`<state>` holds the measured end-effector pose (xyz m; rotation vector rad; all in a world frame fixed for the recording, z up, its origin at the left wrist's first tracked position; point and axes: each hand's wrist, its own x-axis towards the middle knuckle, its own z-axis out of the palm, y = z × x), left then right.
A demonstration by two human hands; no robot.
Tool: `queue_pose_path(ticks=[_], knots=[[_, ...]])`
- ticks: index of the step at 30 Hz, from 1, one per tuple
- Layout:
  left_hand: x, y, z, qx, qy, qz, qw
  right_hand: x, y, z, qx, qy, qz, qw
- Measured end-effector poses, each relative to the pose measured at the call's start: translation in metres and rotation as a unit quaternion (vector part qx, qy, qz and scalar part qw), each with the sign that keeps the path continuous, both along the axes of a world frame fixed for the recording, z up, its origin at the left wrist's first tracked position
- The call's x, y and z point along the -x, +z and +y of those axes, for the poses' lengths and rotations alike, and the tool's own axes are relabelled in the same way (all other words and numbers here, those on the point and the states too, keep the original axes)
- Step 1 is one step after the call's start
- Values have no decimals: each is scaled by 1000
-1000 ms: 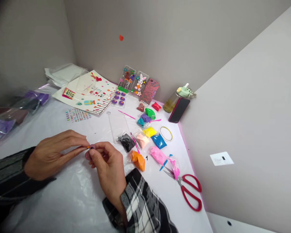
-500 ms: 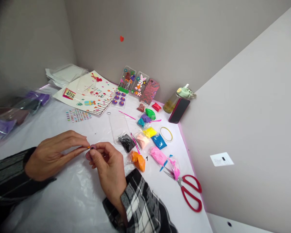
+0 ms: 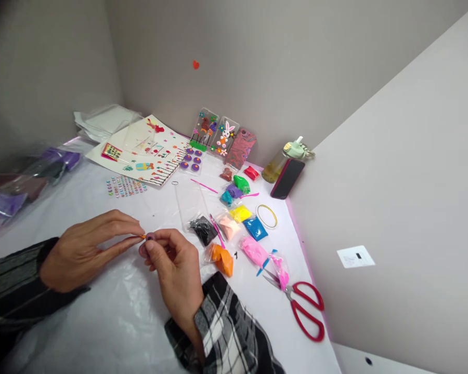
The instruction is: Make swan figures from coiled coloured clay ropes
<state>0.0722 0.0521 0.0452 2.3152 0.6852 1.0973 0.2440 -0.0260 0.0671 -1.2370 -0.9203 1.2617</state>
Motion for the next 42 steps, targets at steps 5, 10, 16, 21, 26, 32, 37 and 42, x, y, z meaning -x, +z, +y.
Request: queue_pose_path(ticks=[5, 10, 16, 21, 26, 32, 37, 42], knots=[[1, -1, -1, -7, -4, -2, 1000, 0, -1, 0, -7, 0, -7, 1000], [1, -1, -1, 3, -6, 3, 1000, 0, -1, 0, -2, 2, -10, 1000], [0, 0, -1, -2, -4, 3, 1000, 0, 0, 0, -5, -1, -7, 1000], [-1, 0, -2, 56, 15, -20, 998, -2, 0, -1, -4, 0, 3, 1000], [-6, -1, -3, 299, 18, -53, 953, -3, -1, 0, -11, -16, 18, 1000], [-13, 5, -8, 400, -29, -83, 912, -2, -2, 0, -22, -7, -3, 1000], [-10, 6, -4, 433, -26, -127, 892, -7, 0, -4, -52, -5, -84, 995], [-7, 6, 0, 505, -30, -196, 840, -19, -2, -6, -146, -68, -290, 943]])
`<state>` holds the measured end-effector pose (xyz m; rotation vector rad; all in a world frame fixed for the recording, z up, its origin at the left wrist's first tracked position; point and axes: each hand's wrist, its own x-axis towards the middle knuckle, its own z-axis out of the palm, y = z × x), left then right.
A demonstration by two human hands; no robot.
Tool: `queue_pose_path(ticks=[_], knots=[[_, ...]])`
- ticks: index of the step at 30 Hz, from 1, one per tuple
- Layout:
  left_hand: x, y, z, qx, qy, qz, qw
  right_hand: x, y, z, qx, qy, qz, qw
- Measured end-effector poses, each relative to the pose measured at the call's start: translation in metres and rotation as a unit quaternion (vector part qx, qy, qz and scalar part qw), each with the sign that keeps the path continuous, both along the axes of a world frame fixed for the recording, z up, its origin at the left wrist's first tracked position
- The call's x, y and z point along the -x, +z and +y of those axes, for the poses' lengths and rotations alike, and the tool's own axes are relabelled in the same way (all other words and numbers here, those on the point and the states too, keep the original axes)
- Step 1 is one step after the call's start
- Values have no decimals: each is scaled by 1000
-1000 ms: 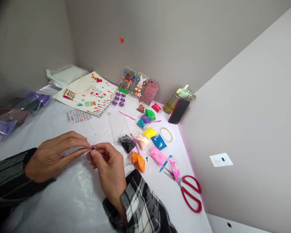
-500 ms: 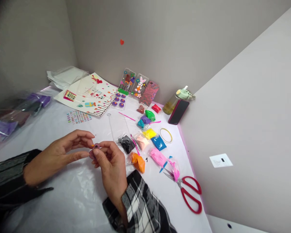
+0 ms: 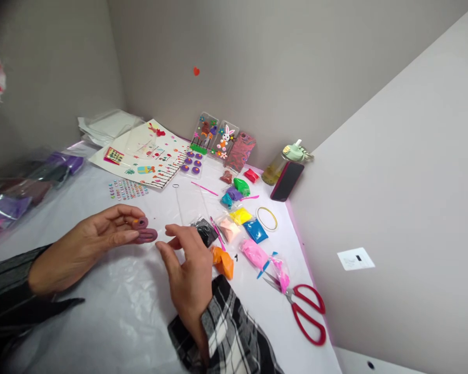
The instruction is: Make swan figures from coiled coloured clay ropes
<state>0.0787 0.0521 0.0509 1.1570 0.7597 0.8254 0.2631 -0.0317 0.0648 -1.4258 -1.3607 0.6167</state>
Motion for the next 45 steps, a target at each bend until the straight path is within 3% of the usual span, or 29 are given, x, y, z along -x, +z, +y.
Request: queue_pose_path(ticks=[4, 12, 20, 45], knots=[[-1, 0, 0, 12, -2, -22, 1000, -6, -3, -1, -57, 21, -135, 989], [-1, 0, -2, -6, -3, -10, 1000, -7, -5, -2, -85, 31, -215, 972], [-4, 9, -3, 30, 2, -2, 1000, -7, -9, -1, -127, 31, -248, 960], [-4, 6, -3, 29, -21, 1, 999, -7, -4, -1, -135, 45, -297, 944]])
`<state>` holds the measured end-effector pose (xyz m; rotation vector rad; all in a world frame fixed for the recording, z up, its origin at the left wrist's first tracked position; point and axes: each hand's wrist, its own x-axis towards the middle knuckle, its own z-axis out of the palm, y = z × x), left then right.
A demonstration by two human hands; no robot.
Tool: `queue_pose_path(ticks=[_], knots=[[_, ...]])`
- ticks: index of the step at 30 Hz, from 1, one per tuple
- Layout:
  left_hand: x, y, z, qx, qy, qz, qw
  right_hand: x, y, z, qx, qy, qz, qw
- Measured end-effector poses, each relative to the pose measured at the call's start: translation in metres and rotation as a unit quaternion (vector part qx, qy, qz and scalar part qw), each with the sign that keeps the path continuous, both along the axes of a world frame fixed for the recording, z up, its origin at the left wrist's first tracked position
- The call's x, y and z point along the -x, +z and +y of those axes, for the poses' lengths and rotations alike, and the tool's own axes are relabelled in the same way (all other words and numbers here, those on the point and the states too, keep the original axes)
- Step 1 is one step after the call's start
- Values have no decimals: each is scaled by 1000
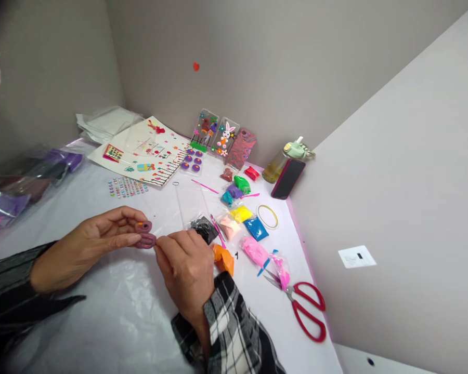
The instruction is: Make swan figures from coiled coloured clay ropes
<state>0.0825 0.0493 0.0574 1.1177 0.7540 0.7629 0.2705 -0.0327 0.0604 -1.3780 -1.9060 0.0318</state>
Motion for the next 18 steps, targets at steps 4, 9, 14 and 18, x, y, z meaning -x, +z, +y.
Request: queue_pose_path(ticks=[4, 9, 14, 18], knots=[[0, 0, -1, 1, -11, -5, 1000, -1, 2, 0, -2, 1, -21, 1000], [0, 0, -1, -6, -1, 0, 1000, -3, 3, 1, -17, 1, -24, 1000], [1, -5, 1, -11, 4, 3, 1000, -6, 4, 0, -23, -3, -26, 999], [2, -4, 1, -13, 1, 5, 1000, -5, 5, 1, -23, -2, -21, 1000]])
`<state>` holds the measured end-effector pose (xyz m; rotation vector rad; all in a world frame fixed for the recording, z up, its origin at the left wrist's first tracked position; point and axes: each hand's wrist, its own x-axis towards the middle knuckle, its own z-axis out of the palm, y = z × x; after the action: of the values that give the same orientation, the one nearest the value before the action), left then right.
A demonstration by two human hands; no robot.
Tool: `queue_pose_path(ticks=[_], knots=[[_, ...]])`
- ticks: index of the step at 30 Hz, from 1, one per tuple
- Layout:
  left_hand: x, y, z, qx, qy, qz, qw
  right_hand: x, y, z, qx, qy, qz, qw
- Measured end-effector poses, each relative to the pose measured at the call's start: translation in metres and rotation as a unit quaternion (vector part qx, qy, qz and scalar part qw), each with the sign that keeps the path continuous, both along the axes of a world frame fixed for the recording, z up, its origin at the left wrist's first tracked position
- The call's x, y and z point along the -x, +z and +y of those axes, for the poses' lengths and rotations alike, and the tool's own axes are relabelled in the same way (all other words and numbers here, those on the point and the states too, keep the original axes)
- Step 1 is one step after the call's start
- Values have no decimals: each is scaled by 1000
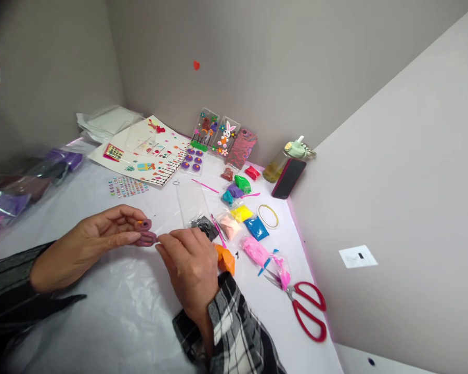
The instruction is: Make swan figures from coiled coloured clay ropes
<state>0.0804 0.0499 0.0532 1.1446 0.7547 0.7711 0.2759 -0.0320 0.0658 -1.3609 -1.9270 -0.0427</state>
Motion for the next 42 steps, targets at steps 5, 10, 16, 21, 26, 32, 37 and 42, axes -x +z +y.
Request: queue_pose_path(ticks=[5, 10, 16, 21, 26, 32, 37, 42], knots=[[-2, 5, -1, -3, -2, 5, 1000, 3, 0, 1, 1, 2, -4, 1000], [-3, 6, -2, 7, -4, 6, 1000, 4, -1, 0, 5, 7, -16, 1000], [-1, 4, -1, 7, -18, 3, 1000, 3, -1, 0, 13, 18, -28, 999], [-1, 3, -1, 9, -6, -1, 1000, 0, 0, 0, 4, 6, -21, 1000], [-2, 5, -2, 16, -7, 0, 1000, 0, 0, 0, 5, -1, -27, 1000], [-2, 4, -2, 22, -16, 0, 1000, 0, 0, 1, 7, 8, -36, 999], [-1, 4, -2, 19, -28, -2, 999, 0, 1, 0, 13, 9, -40, 999], [-1, 4, -3, 12, -15, -3, 1000, -1, 0, 1, 3, 7, -31, 999]])
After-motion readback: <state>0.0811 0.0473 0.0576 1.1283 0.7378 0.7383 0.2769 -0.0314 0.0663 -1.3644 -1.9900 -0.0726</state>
